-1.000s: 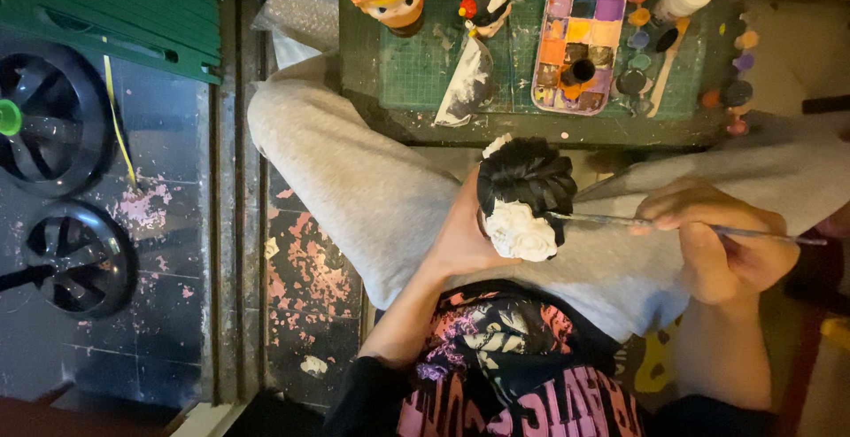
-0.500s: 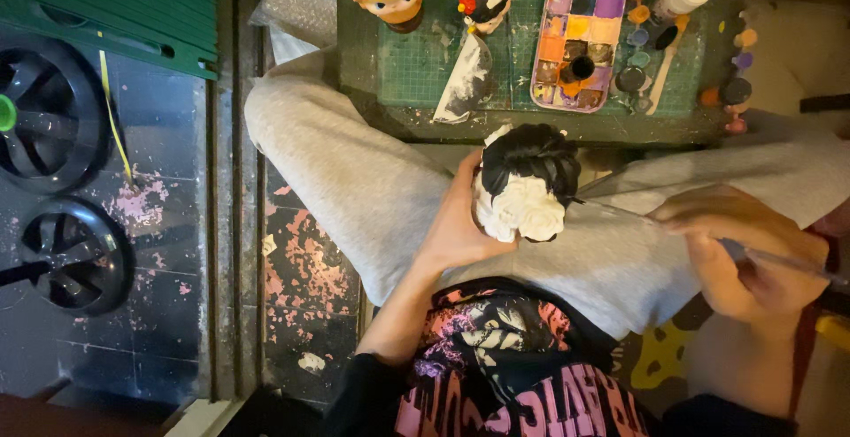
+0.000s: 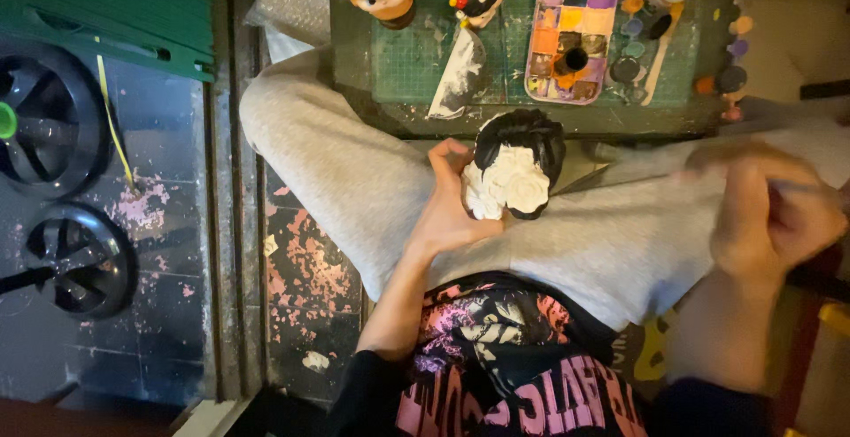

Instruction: The person sits on the floor with a figurine on their lap and paints it using a small brush, applying white paint over the dark hair and body areas. They rotate the figurine to reach different sides and periodically dip the brush into a paint palette on the table in front of them.

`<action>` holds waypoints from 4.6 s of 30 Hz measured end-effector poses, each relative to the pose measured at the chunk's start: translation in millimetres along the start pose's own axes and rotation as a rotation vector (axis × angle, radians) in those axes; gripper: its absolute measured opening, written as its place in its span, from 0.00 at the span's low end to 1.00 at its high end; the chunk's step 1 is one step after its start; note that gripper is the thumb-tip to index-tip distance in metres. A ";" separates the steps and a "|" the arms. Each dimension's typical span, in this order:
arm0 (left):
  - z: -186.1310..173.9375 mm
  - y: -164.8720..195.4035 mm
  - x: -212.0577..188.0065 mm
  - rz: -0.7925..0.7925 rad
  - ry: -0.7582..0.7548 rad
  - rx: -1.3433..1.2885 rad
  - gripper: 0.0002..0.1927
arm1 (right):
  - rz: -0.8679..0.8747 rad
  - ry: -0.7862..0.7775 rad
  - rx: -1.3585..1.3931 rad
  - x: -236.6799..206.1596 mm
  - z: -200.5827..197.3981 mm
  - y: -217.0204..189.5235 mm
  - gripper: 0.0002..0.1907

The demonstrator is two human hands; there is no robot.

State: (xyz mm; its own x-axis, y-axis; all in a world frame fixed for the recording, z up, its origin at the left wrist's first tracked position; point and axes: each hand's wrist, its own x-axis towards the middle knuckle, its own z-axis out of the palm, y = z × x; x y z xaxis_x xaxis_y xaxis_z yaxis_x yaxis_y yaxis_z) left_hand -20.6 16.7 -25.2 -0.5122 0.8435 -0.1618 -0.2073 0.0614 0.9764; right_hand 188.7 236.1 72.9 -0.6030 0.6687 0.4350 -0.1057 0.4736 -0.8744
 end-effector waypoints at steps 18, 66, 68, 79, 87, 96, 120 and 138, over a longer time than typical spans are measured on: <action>5.7 -42.1 15.8 0.134 0.067 0.067 0.42 | 0.023 0.318 -0.476 48.9 99.6 74.1 0.13; 8.0 -45.4 18.7 0.130 0.149 0.109 0.43 | -0.009 0.076 -0.449 20.3 90.5 64.9 0.06; 8.1 -44.9 18.4 0.118 0.148 0.106 0.43 | -0.013 0.052 -0.491 17.4 91.8 63.5 0.07; 9.1 -45.1 17.5 0.114 0.157 0.093 0.43 | -0.001 0.027 -0.505 16.5 94.6 69.7 0.07; 9.0 -45.0 17.5 0.131 0.150 0.081 0.43 | -0.015 0.015 -0.480 18.5 96.2 66.0 0.08; 6.8 -43.8 16.2 0.096 0.139 0.089 0.43 | -0.025 0.038 -0.488 8.9 86.2 68.8 0.08; 4.7 -53.7 11.9 0.197 0.121 0.092 0.43 | 0.062 -0.008 -0.490 33.9 39.4 72.4 0.08; 4.8 -45.1 15.1 0.158 0.110 0.105 0.45 | -0.007 -0.173 -0.547 69.9 86.9 62.4 0.08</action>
State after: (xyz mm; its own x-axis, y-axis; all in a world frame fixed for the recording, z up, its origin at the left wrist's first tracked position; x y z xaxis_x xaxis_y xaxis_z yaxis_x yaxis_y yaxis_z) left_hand -15.0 29.3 -71.0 -0.6202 0.7843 -0.0144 -0.0325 -0.0073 0.9994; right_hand 71.2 262.6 30.1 -0.7293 0.5825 0.3590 0.2865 0.7364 -0.6129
